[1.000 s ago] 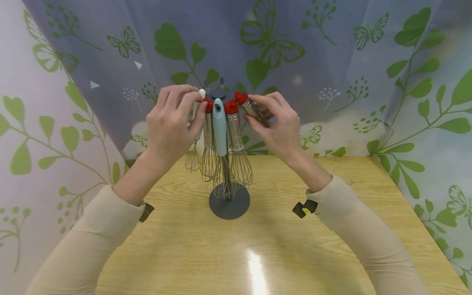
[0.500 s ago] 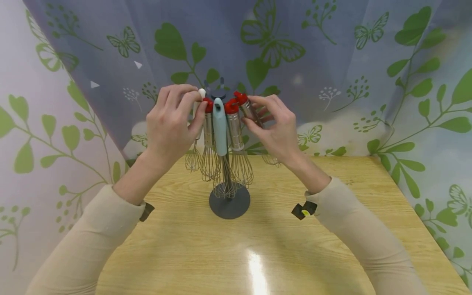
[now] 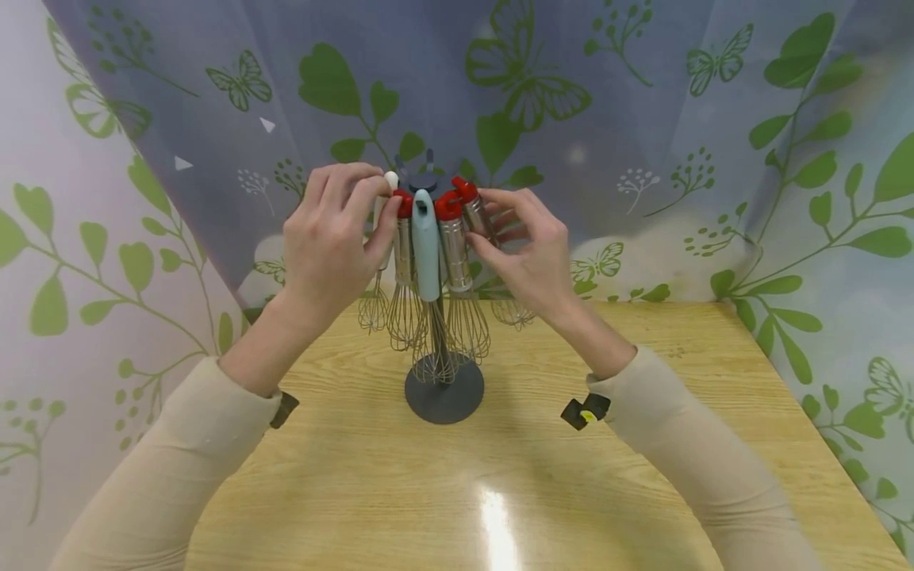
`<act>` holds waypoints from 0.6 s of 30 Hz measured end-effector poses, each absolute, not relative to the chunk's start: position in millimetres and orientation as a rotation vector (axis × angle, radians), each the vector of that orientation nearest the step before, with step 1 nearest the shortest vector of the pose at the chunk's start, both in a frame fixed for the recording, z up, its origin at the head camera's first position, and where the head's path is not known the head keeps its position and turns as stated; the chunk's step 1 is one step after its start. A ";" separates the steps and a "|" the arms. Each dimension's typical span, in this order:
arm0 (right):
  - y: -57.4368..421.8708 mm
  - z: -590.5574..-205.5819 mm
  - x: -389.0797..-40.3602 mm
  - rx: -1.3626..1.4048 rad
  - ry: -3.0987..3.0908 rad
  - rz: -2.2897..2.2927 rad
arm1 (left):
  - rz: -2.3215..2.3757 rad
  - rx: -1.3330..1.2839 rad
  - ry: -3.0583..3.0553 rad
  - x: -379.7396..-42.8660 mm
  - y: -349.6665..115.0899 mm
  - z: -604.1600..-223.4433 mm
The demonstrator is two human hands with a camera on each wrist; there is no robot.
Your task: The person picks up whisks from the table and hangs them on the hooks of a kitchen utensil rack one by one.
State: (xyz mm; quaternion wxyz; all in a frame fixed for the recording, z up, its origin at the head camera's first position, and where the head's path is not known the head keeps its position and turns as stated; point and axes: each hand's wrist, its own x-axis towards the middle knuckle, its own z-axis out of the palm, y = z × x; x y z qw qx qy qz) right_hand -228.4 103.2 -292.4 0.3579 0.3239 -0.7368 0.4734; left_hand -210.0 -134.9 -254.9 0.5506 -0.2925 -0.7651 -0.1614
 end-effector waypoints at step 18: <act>101.4 -294.7 -226.0 0.826 -1.959 1.335 | -0.388 -0.689 -1.806 -208.9 -134.3 -254.6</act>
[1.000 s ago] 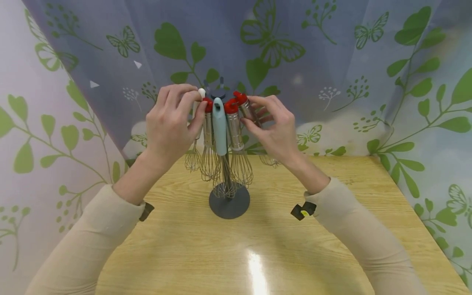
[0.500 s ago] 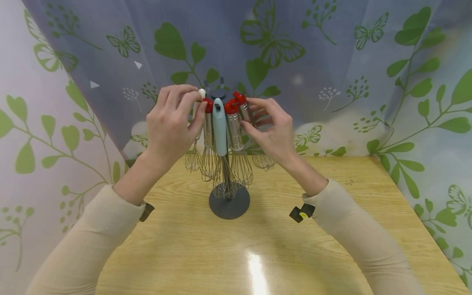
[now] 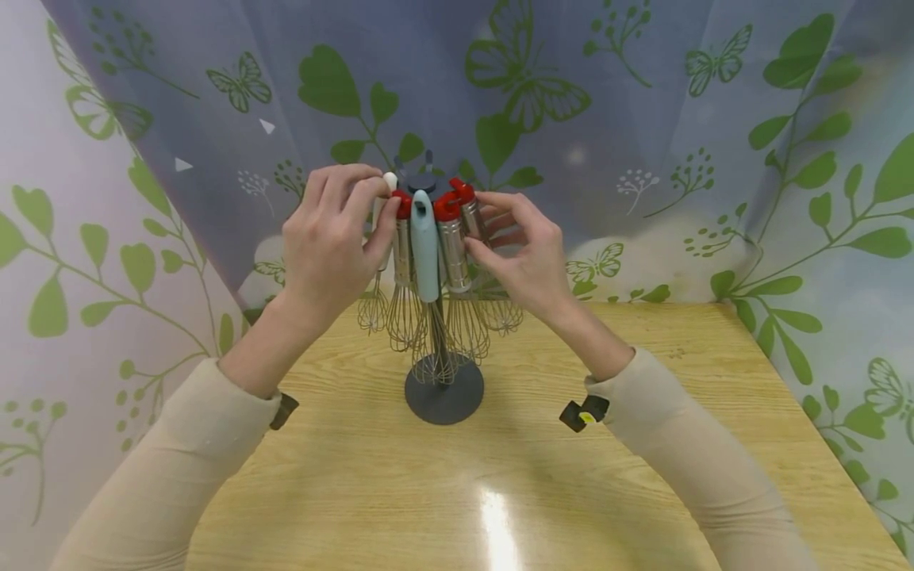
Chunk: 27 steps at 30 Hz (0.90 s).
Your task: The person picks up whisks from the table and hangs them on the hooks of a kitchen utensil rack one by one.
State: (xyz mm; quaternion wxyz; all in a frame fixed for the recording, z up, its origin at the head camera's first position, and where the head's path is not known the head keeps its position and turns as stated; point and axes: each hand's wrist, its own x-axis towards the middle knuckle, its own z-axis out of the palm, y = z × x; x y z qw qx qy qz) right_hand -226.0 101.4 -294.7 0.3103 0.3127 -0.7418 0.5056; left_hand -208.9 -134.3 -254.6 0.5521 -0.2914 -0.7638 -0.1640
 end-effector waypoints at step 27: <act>103.2 -296.9 -227.3 0.860 -1.980 1.411 | -0.392 -0.683 -1.807 -210.0 -134.3 -254.6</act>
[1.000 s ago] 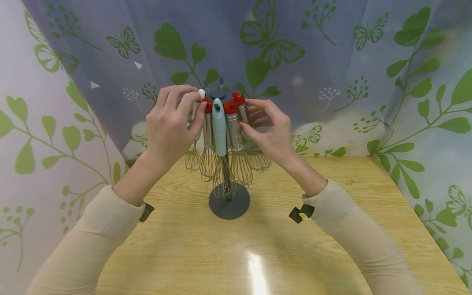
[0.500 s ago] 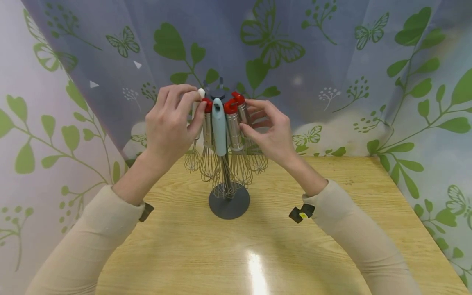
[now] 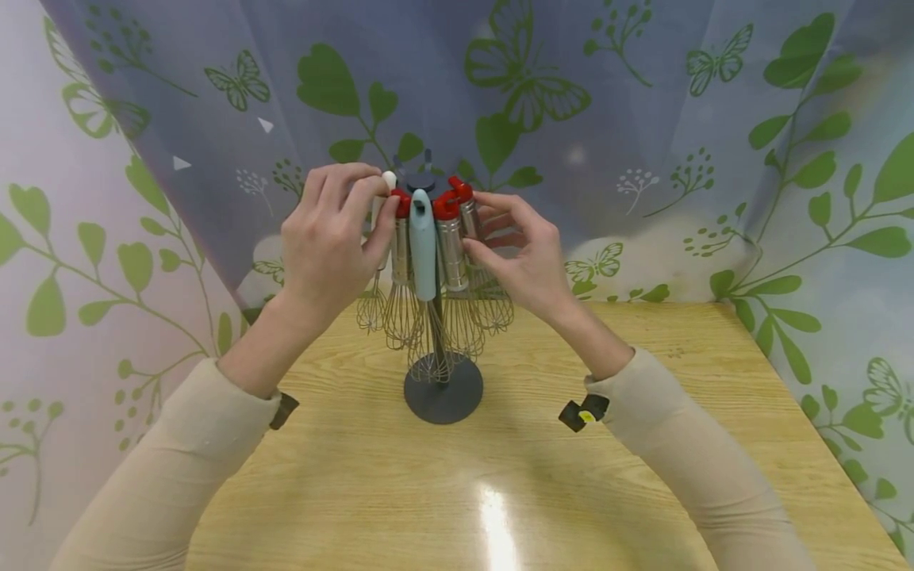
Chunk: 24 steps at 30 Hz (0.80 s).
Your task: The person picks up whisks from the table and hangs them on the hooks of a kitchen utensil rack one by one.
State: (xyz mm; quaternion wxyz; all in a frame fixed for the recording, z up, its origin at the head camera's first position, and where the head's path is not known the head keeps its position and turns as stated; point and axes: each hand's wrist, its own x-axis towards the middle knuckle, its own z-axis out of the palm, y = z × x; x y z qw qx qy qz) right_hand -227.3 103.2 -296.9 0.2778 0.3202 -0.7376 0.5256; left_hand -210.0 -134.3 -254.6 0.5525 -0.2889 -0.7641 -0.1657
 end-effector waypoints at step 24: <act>108.2 -301.1 -226.9 0.928 -1.977 1.389 | -0.404 -0.695 -1.764 -210.4 -135.5 -257.3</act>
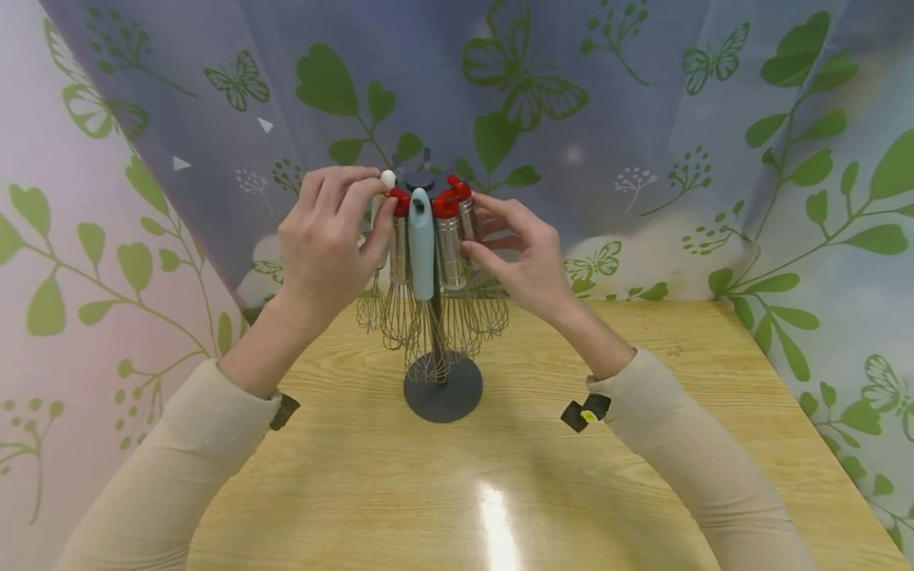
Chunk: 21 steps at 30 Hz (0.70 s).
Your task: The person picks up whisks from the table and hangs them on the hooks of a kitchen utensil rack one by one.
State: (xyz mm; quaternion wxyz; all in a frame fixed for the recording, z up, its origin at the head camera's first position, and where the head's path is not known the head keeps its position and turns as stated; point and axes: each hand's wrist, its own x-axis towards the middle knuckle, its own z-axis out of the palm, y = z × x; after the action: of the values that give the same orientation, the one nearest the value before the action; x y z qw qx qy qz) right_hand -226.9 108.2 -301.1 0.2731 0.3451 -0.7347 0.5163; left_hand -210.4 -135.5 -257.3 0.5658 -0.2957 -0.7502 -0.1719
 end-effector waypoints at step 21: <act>121.4 -310.2 -220.0 0.954 -1.967 1.377 | -0.624 -0.712 -1.749 -198.3 -142.8 -276.1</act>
State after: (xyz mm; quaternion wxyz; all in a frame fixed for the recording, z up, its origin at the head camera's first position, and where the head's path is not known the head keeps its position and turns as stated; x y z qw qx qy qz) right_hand -220.0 121.4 -310.2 0.2754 0.3552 -0.7317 0.5124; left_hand -198.3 -142.8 -276.1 0.5449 -0.3001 -0.7374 -0.2631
